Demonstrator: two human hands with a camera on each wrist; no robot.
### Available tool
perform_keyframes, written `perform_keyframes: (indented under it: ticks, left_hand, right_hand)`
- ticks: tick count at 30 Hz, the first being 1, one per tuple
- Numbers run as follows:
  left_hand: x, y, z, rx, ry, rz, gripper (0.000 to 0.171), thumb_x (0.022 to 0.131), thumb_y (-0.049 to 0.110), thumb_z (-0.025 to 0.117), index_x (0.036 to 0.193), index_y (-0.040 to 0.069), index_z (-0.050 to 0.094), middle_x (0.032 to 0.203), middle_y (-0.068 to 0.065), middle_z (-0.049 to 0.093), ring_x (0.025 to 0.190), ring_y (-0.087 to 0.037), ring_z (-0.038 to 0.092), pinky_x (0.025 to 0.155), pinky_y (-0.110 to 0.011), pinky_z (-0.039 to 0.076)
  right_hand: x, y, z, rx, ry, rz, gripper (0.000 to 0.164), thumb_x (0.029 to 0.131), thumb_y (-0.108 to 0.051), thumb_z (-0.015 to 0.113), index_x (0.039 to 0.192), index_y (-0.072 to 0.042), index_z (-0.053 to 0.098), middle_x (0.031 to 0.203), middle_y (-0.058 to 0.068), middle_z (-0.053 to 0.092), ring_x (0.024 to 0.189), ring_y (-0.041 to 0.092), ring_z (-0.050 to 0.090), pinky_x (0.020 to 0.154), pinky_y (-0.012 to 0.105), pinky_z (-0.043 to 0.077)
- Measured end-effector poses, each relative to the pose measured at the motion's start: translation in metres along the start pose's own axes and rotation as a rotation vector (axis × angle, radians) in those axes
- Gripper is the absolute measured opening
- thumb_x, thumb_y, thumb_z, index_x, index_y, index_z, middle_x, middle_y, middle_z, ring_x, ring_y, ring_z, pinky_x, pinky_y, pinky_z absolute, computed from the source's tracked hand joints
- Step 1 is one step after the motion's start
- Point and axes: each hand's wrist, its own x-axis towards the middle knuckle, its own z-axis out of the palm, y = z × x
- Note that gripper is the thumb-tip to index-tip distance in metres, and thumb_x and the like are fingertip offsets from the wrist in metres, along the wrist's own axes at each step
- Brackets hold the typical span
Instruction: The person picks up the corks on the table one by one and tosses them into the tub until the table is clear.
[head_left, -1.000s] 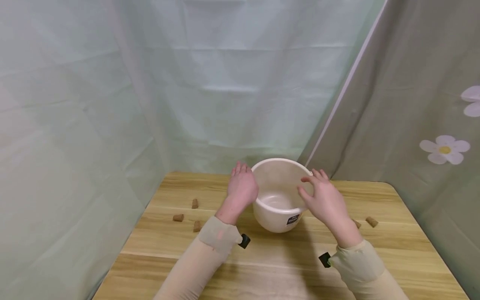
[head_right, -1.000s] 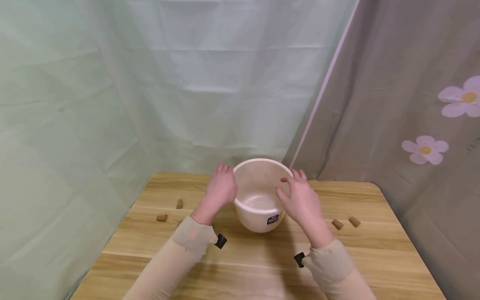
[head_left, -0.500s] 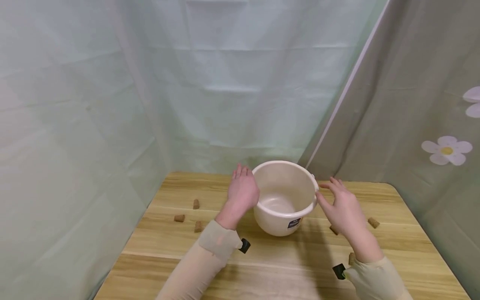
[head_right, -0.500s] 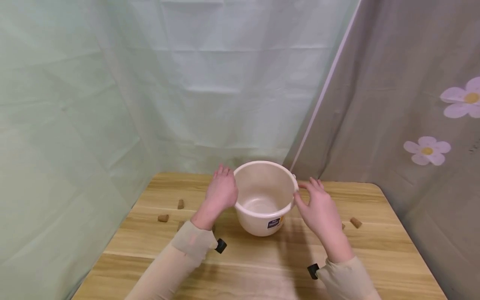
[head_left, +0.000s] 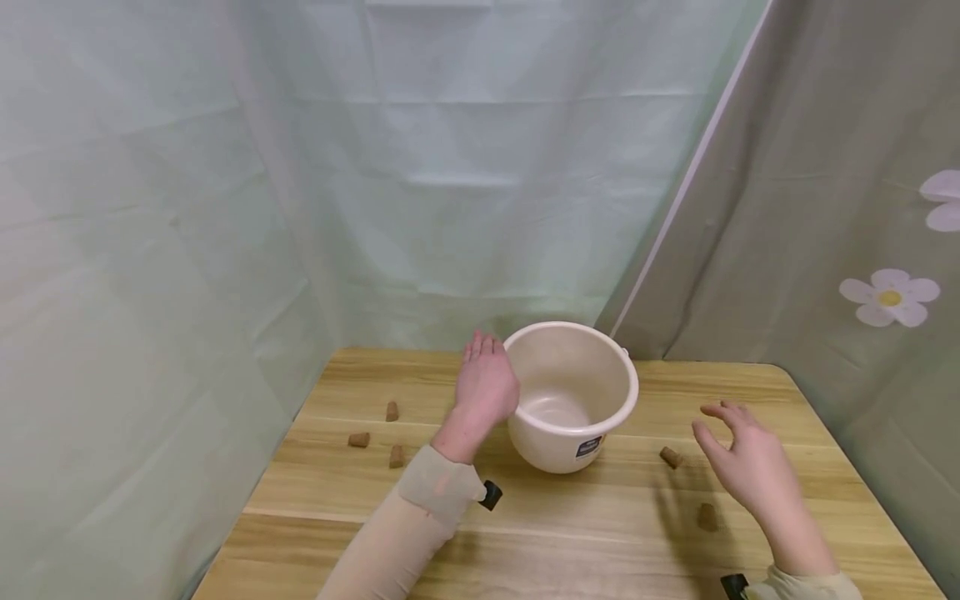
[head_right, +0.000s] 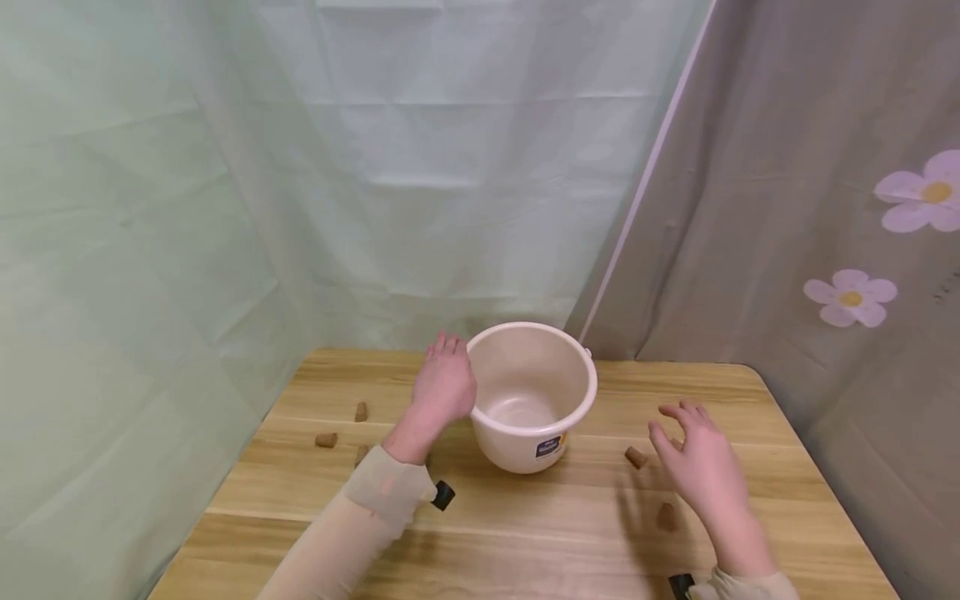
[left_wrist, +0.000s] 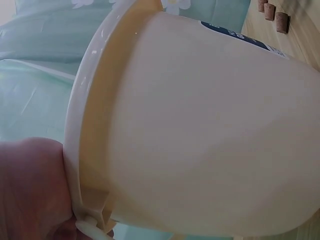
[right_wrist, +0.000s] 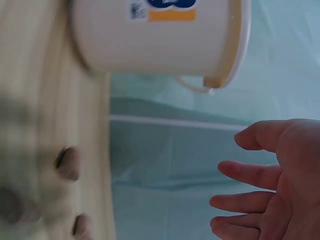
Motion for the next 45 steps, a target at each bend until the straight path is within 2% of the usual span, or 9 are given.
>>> perform_keyframes:
  ticks: [12, 15, 20, 22, 26, 31, 34, 41, 45]
  left_hand:
    - [-0.002, 0.000, 0.000, 0.005, 0.015, -0.018, 0.056, 0.107, 0.013, 0.045, 0.157, -0.012, 0.041, 0.167, -0.032, 0.033, 0.158, -0.046, 0.025, 0.131, -0.052, 0.022]
    - [-0.002, 0.001, 0.001, 0.001, 0.028, -0.019, 0.057, 0.108, 0.013, 0.045, 0.158, -0.012, 0.040, 0.167, -0.034, 0.030, 0.158, -0.047, 0.026, 0.131, -0.052, 0.021]
    - [-0.002, 0.002, 0.002, -0.026, 0.065, -0.007, 0.054, 0.113, 0.018, 0.043, 0.157, -0.013, 0.040, 0.165, -0.033, 0.036, 0.156, -0.047, 0.031, 0.129, -0.054, 0.025]
    - [-0.002, 0.002, 0.003, -0.052, 0.083, -0.001, 0.053, 0.115, 0.020, 0.042, 0.156, -0.013, 0.042, 0.163, -0.032, 0.039, 0.155, -0.047, 0.033, 0.129, -0.054, 0.027]
    - [-0.002, 0.002, 0.006, -0.134, 0.121, 0.002, 0.050, 0.116, 0.020, 0.042, 0.154, -0.013, 0.046, 0.159, -0.031, 0.047, 0.152, -0.047, 0.039, 0.127, -0.054, 0.030]
    - [-0.003, 0.001, 0.010, -0.301, 0.168, -0.008, 0.046, 0.113, 0.012, 0.042, 0.150, -0.013, 0.050, 0.155, -0.029, 0.052, 0.150, -0.045, 0.043, 0.127, -0.051, 0.031]
    - [-0.004, 0.001, 0.011, -0.376, 0.179, -0.018, 0.046, 0.112, 0.012, 0.041, 0.150, -0.013, 0.050, 0.155, -0.030, 0.051, 0.151, -0.045, 0.042, 0.127, -0.052, 0.031]
    - [-0.004, 0.002, 0.014, -0.419, 0.189, -0.035, 0.047, 0.114, 0.017, 0.041, 0.149, -0.011, 0.052, 0.155, -0.029, 0.052, 0.150, -0.046, 0.043, 0.127, -0.053, 0.032]
    - [-0.004, 0.002, 0.015, -0.424, 0.192, -0.037, 0.047, 0.114, 0.018, 0.041, 0.149, -0.011, 0.052, 0.155, -0.028, 0.053, 0.150, -0.046, 0.043, 0.127, -0.052, 0.031]
  right_hand:
    - [-0.030, 0.036, 0.001, -0.041, -0.118, 0.080, 0.056, 0.112, -0.044, 0.054, 0.138, 0.005, 0.065, 0.154, 0.038, 0.046, 0.131, 0.068, 0.046, 0.094, 0.080, 0.046]
    - [-0.035, 0.042, 0.000, -0.050, -0.162, 0.112, 0.062, 0.112, -0.049, 0.052, 0.141, 0.005, 0.062, 0.153, 0.040, 0.046, 0.111, 0.059, 0.065, 0.086, 0.075, 0.052]
    - [-0.043, 0.048, 0.001, -0.039, -0.256, 0.192, 0.072, 0.111, -0.058, 0.048, 0.146, 0.005, 0.057, 0.094, 0.023, 0.072, 0.071, 0.022, 0.066, 0.079, 0.064, 0.057]
    - [-0.046, 0.050, 0.002, -0.032, -0.280, 0.214, 0.076, 0.110, -0.062, 0.047, 0.147, 0.004, 0.057, 0.082, 0.011, 0.070, 0.077, 0.026, 0.069, 0.081, 0.065, 0.056]
    - [-0.051, 0.054, 0.003, -0.033, -0.283, 0.218, 0.077, 0.110, -0.063, 0.045, 0.147, 0.003, 0.058, 0.096, 0.021, 0.075, 0.093, 0.039, 0.073, 0.081, 0.067, 0.056]
    - [-0.055, 0.058, 0.003, -0.030, -0.291, 0.239, 0.077, 0.110, -0.063, 0.045, 0.148, 0.003, 0.057, 0.090, 0.017, 0.075, 0.088, 0.037, 0.072, 0.079, 0.062, 0.057]
    - [-0.057, 0.061, 0.003, -0.029, -0.291, 0.239, 0.078, 0.110, -0.063, 0.045, 0.146, 0.005, 0.058, 0.107, 0.026, 0.076, 0.100, 0.047, 0.072, 0.082, 0.065, 0.056]
    - [-0.061, 0.065, 0.006, -0.024, -0.333, 0.266, 0.074, 0.111, -0.060, 0.046, 0.147, 0.003, 0.057, 0.079, 0.006, 0.071, 0.088, 0.030, 0.071, 0.080, 0.062, 0.057]
    - [-0.062, 0.064, 0.009, -0.019, -0.335, 0.258, 0.072, 0.111, -0.057, 0.048, 0.146, 0.004, 0.058, 0.089, 0.009, 0.075, 0.092, 0.032, 0.073, 0.081, 0.064, 0.057]
